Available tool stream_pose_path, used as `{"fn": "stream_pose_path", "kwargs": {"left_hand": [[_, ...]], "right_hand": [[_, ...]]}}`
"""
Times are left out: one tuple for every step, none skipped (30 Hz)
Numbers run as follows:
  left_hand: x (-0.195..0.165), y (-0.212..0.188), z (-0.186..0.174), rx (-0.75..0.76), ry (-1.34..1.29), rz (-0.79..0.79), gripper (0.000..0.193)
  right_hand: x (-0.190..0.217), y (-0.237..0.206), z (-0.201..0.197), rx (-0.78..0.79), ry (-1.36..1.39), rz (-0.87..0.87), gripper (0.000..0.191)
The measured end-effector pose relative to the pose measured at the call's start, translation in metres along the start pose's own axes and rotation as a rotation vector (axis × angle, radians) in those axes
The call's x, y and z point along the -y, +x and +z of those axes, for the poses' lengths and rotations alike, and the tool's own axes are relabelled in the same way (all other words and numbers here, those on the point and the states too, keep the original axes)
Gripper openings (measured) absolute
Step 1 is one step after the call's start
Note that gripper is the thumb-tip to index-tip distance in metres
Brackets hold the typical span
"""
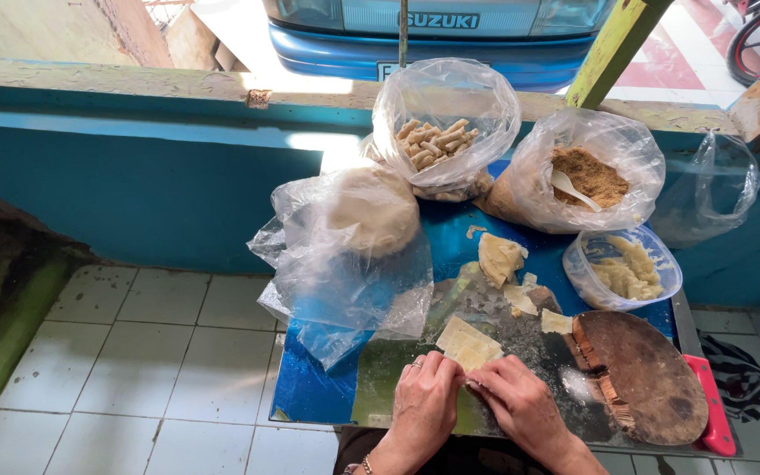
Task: The person sits at a table by a window filling square dough wrappers with filling scooped from a plastic container and folding each wrapper over the filling by hand, setting the folded pastries on the table as they are completed. They work through the wrappers one at a time, occasionally reaching back into the filling container.
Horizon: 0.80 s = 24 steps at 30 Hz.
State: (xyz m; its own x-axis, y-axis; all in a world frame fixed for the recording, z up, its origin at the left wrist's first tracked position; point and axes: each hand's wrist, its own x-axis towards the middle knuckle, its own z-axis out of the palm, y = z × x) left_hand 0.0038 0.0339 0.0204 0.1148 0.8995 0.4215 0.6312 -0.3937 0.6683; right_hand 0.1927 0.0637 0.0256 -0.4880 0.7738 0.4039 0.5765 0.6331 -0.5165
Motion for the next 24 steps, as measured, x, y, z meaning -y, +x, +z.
{"fn": "stream_pose_path", "kwargs": {"left_hand": [[0.000,0.001,0.000,-0.014,0.000,0.003,0.006],[0.000,0.001,0.000,-0.029,-0.001,0.006,0.006],[0.000,0.002,0.001,-0.043,-0.002,0.011,0.006],[0.001,0.003,0.002,-0.062,0.001,0.018,0.006],[0.001,0.003,0.004,-0.077,0.003,0.025,0.006],[0.000,0.002,0.005,-0.095,0.006,0.028,0.006],[0.001,0.002,0.006,-0.076,0.031,0.039,0.005],[0.002,0.001,0.007,-0.058,0.058,0.049,0.005],[0.002,0.000,0.007,-0.041,0.083,0.057,0.004],[0.003,-0.002,0.006,-0.040,0.074,0.102,0.005],[0.004,-0.004,0.005,-0.039,0.066,0.151,0.005],[0.005,-0.004,0.004,-0.038,0.058,0.200,0.006],[0.005,-0.004,0.003,-0.042,0.045,0.192,0.009],[0.005,-0.004,0.002,-0.041,0.032,0.182,0.013],[0.005,-0.003,0.002,-0.043,0.020,0.171,0.016],[0.005,-0.001,0.001,-0.031,-0.007,0.122,0.011],[0.006,0.002,0.001,-0.016,-0.036,0.076,0.006],[0.006,0.003,0.000,0.006,-0.066,0.030,0.001],[0.007,0.006,0.000,0.020,-0.066,0.006,0.001],[0.008,0.010,0.001,0.033,-0.066,-0.017,0.001],[0.008,0.012,0.001,0.046,-0.067,-0.041,0.001],[0.007,0.011,0.001,0.029,-0.077,-0.039,0.001],[0.007,0.011,0.001,0.007,-0.085,-0.039,0.002],[0.007,0.011,0.001,-0.017,-0.092,-0.037,0.002]], "right_hand": [[-0.002,0.003,0.000,0.018,0.006,0.044,0.014],[-0.004,0.008,-0.001,0.036,0.011,0.088,0.013],[-0.007,0.013,-0.002,0.053,0.015,0.133,0.012],[-0.010,0.019,-0.003,0.116,0.071,0.224,0.013],[-0.014,0.025,-0.004,0.180,0.128,0.319,0.015],[-0.015,0.028,-0.004,0.246,0.186,0.412,0.017],[-0.015,0.030,-0.003,0.246,0.185,0.448,0.017],[-0.014,0.031,-0.002,0.246,0.184,0.482,0.017],[-0.013,0.030,-0.001,0.250,0.182,0.517,0.019],[-0.010,0.026,0.000,0.162,0.102,0.390,0.017],[-0.005,0.021,0.001,0.072,0.022,0.261,0.014],[-0.002,0.017,0.001,-0.020,-0.056,0.132,0.012],[0.001,0.014,0.001,-0.037,-0.116,0.073,0.012],[0.004,0.009,0.000,-0.054,-0.174,0.016,0.015],[0.007,0.005,-0.001,-0.070,-0.230,-0.043,0.018],[0.007,0.005,-0.002,-0.066,-0.226,-0.053,0.018],[0.007,0.006,-0.003,-0.064,-0.222,-0.060,0.018],[0.008,0.006,-0.003,-0.063,-0.217,-0.061,0.019],[0.007,0.008,-0.003,-0.048,-0.194,-0.021,0.016],[0.005,0.011,-0.004,-0.033,-0.173,0.017,0.014],[0.003,0.015,-0.003,-0.017,-0.151,0.056,0.012],[0.000,0.018,-0.004,0.027,-0.133,0.104,0.011],[-0.002,0.021,-0.004,0.073,-0.115,0.146,0.011],[-0.006,0.026,-0.005,0.117,-0.097,0.186,0.010]]}}
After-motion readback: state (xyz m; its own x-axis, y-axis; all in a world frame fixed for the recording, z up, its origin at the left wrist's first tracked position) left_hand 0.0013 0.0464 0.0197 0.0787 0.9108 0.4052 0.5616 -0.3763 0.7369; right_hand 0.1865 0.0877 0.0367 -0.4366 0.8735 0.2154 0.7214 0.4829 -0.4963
